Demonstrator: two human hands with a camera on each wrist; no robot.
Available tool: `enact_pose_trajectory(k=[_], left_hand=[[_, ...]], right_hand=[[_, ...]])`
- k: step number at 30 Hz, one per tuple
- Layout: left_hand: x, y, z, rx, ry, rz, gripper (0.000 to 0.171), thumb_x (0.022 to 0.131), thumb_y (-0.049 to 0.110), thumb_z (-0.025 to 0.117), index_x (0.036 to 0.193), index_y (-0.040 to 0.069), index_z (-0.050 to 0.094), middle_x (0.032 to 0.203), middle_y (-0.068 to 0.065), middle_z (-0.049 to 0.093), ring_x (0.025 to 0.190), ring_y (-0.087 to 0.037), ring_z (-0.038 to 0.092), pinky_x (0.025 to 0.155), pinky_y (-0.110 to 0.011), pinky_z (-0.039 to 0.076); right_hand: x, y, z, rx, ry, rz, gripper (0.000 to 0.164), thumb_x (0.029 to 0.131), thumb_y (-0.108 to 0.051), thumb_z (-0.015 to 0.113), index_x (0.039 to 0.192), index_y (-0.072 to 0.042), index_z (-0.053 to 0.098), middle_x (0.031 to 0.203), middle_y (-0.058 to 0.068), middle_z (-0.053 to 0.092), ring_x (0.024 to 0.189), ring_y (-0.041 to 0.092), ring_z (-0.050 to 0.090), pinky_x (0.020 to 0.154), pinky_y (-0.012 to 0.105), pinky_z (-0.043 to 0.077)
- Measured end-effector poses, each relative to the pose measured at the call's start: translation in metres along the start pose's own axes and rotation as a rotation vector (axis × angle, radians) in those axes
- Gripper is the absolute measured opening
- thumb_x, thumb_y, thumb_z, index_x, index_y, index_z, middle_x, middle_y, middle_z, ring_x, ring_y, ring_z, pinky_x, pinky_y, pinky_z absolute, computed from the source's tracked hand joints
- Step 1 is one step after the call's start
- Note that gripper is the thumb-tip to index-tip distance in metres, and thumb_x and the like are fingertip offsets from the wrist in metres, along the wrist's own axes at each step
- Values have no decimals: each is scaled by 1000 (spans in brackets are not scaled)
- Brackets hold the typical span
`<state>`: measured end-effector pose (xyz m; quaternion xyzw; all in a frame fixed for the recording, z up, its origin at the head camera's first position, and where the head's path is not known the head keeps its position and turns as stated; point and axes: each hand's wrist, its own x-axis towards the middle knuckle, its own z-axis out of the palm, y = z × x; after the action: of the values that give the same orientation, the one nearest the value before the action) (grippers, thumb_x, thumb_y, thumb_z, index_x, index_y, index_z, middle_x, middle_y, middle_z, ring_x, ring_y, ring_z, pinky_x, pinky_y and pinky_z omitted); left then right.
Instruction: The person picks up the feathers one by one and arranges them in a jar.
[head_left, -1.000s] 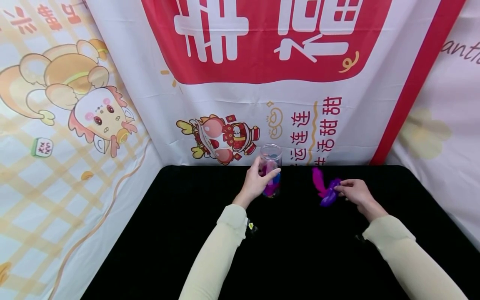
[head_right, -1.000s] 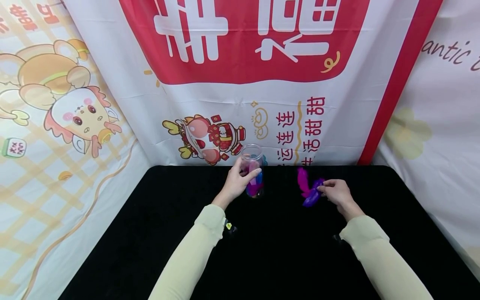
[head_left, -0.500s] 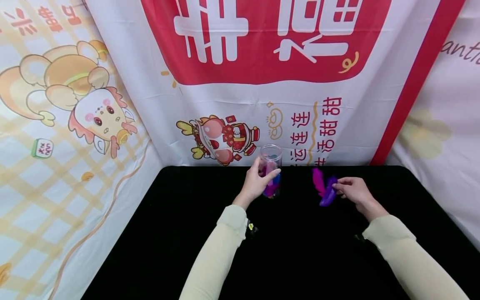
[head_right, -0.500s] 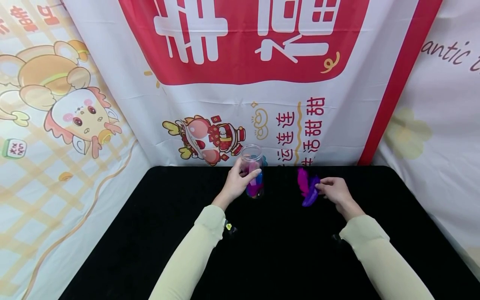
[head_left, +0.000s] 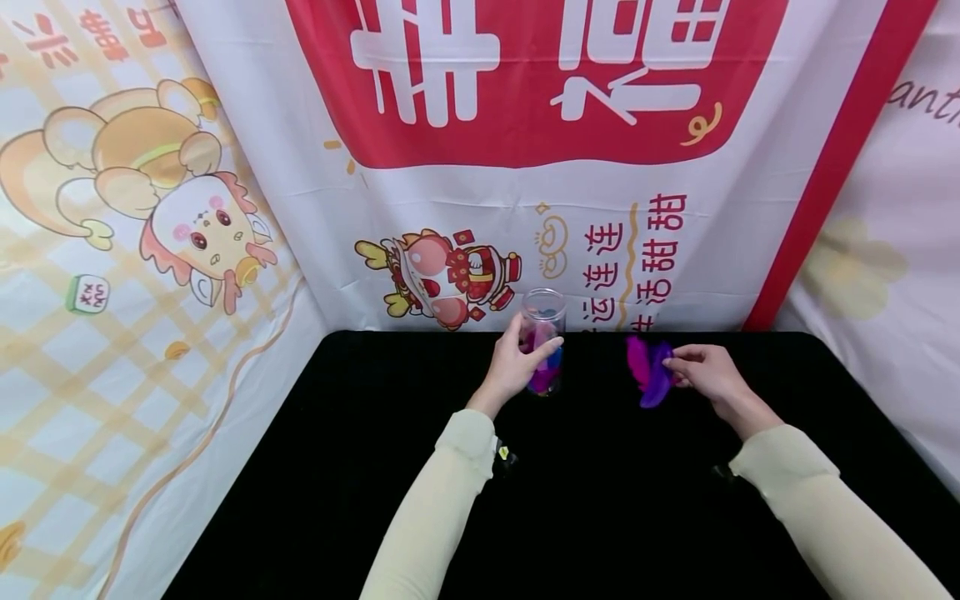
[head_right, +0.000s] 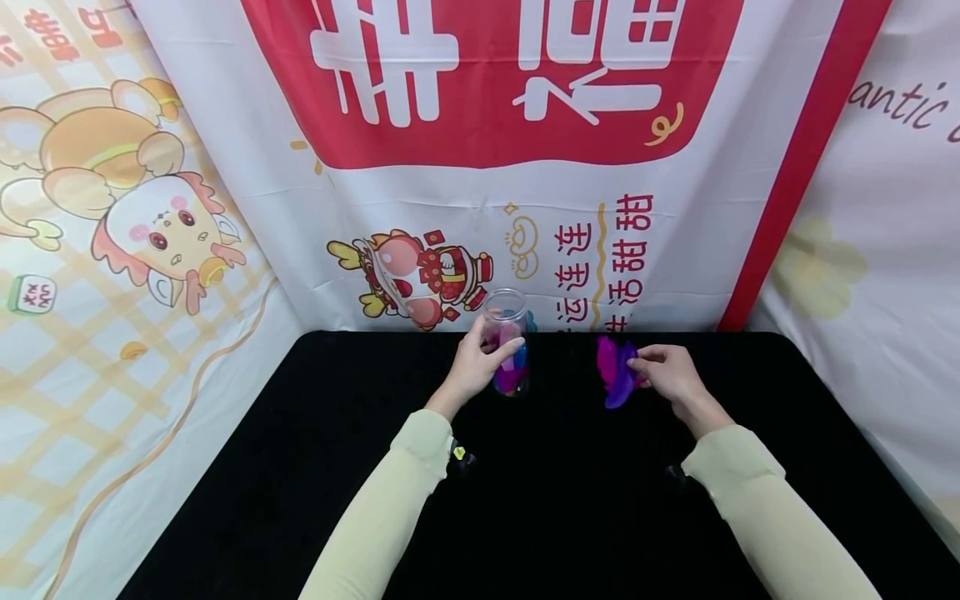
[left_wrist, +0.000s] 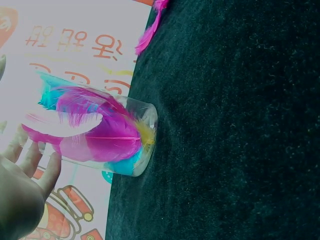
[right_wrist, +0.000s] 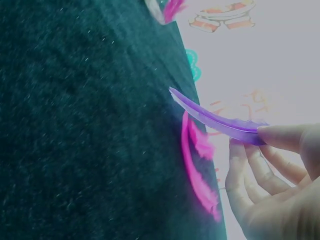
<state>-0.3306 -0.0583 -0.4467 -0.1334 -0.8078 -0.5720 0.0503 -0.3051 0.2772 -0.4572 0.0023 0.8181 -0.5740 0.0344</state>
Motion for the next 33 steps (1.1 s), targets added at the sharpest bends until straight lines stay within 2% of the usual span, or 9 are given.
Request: enact_pose_trajectory(k=[4,14,33], left_hand=[[-1,1,-1,0,-1,1,66,92,50,74,145,25,46,137,-2,62,127,-21,57,106,-45,48],[0,0,0,5,1,7,60,94,43,75,143,24,47,137,-3,62,127,-21,58,106,-45,48],[0,-2,-1,1,-4,7,63,91,54,74,140,25,48,132,-1,63,124,-20,58,105,-45,49]], right_hand=[[0,-9,1,-19,-2,0,39,100,-16,66,126,12,59,85,-10,70,73,4,66,74,31,60],[-1,-26,4,-53,-14,5,39,101,-19,66,126,9,60,89,-8,70,78,5,63,73,28,57],[0,-39,6,-1,-13,-37,37,101,-12,64,127,14,59,89,-9,72,78,5,68,72,22,58]])
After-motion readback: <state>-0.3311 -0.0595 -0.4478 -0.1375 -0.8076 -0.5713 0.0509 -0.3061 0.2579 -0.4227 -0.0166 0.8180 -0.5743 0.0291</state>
